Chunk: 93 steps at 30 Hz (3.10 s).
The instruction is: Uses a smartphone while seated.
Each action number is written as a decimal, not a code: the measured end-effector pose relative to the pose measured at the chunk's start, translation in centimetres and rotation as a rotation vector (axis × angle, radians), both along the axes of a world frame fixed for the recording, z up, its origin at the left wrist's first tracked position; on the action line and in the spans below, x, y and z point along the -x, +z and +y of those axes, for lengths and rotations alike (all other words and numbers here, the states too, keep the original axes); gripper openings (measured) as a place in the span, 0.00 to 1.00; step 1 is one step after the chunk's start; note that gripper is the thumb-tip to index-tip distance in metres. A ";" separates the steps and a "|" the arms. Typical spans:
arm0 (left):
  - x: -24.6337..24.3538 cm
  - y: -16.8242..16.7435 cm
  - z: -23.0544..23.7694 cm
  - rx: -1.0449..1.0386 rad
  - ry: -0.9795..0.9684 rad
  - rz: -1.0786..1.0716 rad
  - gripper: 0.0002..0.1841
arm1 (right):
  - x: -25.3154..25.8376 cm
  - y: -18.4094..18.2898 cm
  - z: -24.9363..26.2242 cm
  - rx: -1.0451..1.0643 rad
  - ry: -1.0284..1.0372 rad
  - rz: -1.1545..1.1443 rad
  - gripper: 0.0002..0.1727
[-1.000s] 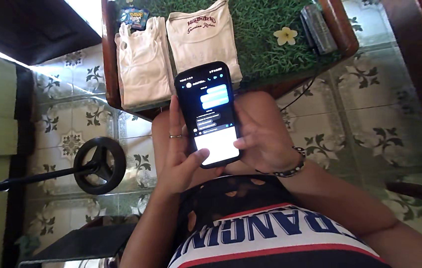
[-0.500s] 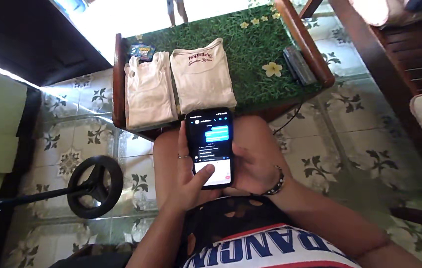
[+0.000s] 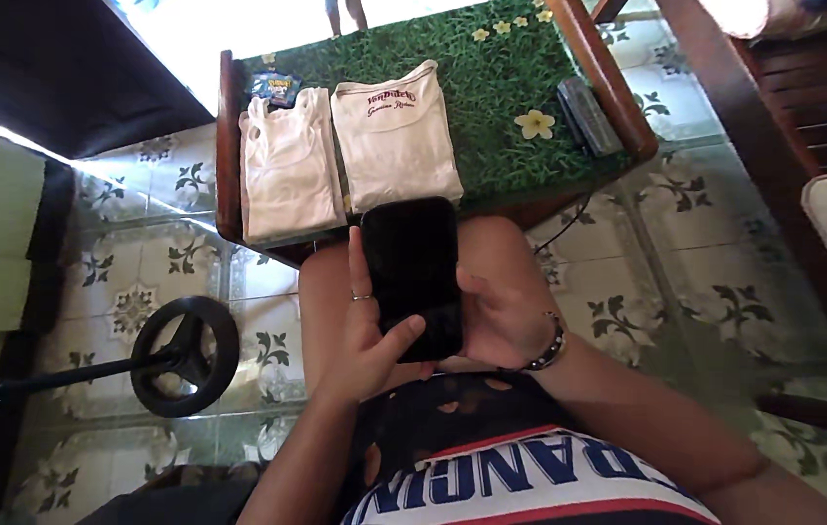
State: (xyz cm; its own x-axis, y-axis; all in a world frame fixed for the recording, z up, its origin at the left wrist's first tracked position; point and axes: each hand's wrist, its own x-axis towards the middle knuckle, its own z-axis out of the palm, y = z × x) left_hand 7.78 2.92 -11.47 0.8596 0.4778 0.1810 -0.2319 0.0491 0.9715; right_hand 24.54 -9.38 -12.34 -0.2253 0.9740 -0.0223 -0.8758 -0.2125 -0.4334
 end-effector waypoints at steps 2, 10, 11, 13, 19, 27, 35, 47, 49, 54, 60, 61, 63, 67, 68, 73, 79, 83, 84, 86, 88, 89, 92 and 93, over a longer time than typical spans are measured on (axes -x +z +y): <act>0.0 -0.1 0.0 -0.024 0.005 0.010 0.55 | -0.1 -0.1 0.0 0.001 0.000 0.002 0.33; -0.5 0.3 0.8 0.109 -0.008 -0.020 0.51 | -0.1 -0.4 0.0 0.023 0.034 0.149 0.33; -0.5 0.5 0.9 0.101 -0.011 -0.017 0.51 | 0.0 -0.4 0.0 0.022 0.035 0.154 0.33; -0.5 0.7 1.1 0.092 -0.010 -0.004 0.52 | 0.0 -0.3 0.0 0.015 0.029 0.132 0.34; -0.9 1.4 2.3 0.138 0.069 0.012 0.49 | 0.2 0.4 -0.4 -0.014 -0.014 -0.103 0.35; -2.0 2.0 2.7 0.059 0.346 0.093 0.25 | 0.8 0.6 -0.7 -0.018 -0.087 -0.272 0.48; -0.3 -0.5 1.2 0.209 -0.073 -0.070 0.54 | 0.1 1.3 -0.3 0.020 -0.204 -0.359 0.50; 0.5 -0.2 1.3 0.127 -0.122 -0.059 0.55 | 0.2 1.3 -0.3 -0.027 -0.212 -0.362 0.54; 0.4 -0.2 1.3 0.121 -0.109 -0.050 0.55 | 0.3 1.3 -0.3 -0.030 -0.217 -0.372 0.55; 0.5 -0.4 1.4 0.146 -0.127 -0.077 0.56 | 0.6 1.8 -0.3 0.038 -0.231 -0.412 0.56; 0.6 -0.4 1.5 0.156 -0.130 -0.089 0.55 | 0.4 0.8 -0.1 0.030 -0.228 -0.209 0.41; 0.6 -0.4 1.5 0.154 -0.134 -0.091 0.54 | 0.4 0.9 0.0 0.047 -0.242 -0.205 0.39; 0.6 -0.3 1.4 0.113 -0.129 -0.078 0.54 | 0.7 1.1 0.2 0.063 -0.278 -0.238 0.39; 0.6 -0.1 1.0 0.067 -0.136 -0.052 0.55 | 1.6 1.8 0.3 0.165 -0.373 -0.374 0.40; 0.5 0.0 1.0 0.065 -0.136 -0.053 0.55 | 1.6 1.8 0.3 0.172 -0.377 -0.388 0.41; 0.6 0.0 1.1 0.064 -0.114 -0.045 0.56 | 1.2 1.5 0.1 0.110 -0.295 -0.469 0.55; 0.5 -0.2 1.0 0.060 -0.109 -0.043 0.56 | 1.3 1.5 0.2 0.129 -0.329 -0.390 0.42; 0.6 -0.1 1.1 0.064 -0.097 -0.038 0.54 | 1.3 1.6 0.1 0.137 -0.304 -0.430 0.50; 0.6 -0.1 1.1 0.061 -0.099 -0.040 0.54 | 1.3 1.4 0.0 0.116 -0.297 -0.415 0.50; 0.5 -0.1 1.2 0.060 -0.096 -0.046 0.54 | 1.1 1.1 0.0 0.063 -0.279 -0.381 0.47; 0.5 -0.2 1.2 0.063 -0.097 -0.049 0.54 | 1.0 1.0 0.0 0.044 -0.272 -0.371 0.47; 0.5 -0.1 1.2 0.065 -0.095 -0.051 0.54 | 1.0 1.0 -0.1 0.041 -0.268 -0.380 0.48; 0.3 0.0 1.0 0.075 -0.072 -0.059 0.51 | 0.9 1.4 -0.2 0.058 -0.255 -0.448 0.55; 0.2 0.0 0.9 0.072 -0.058 -0.061 0.51 | 0.9 1.4 -0.2 0.056 -0.254 -0.459 0.55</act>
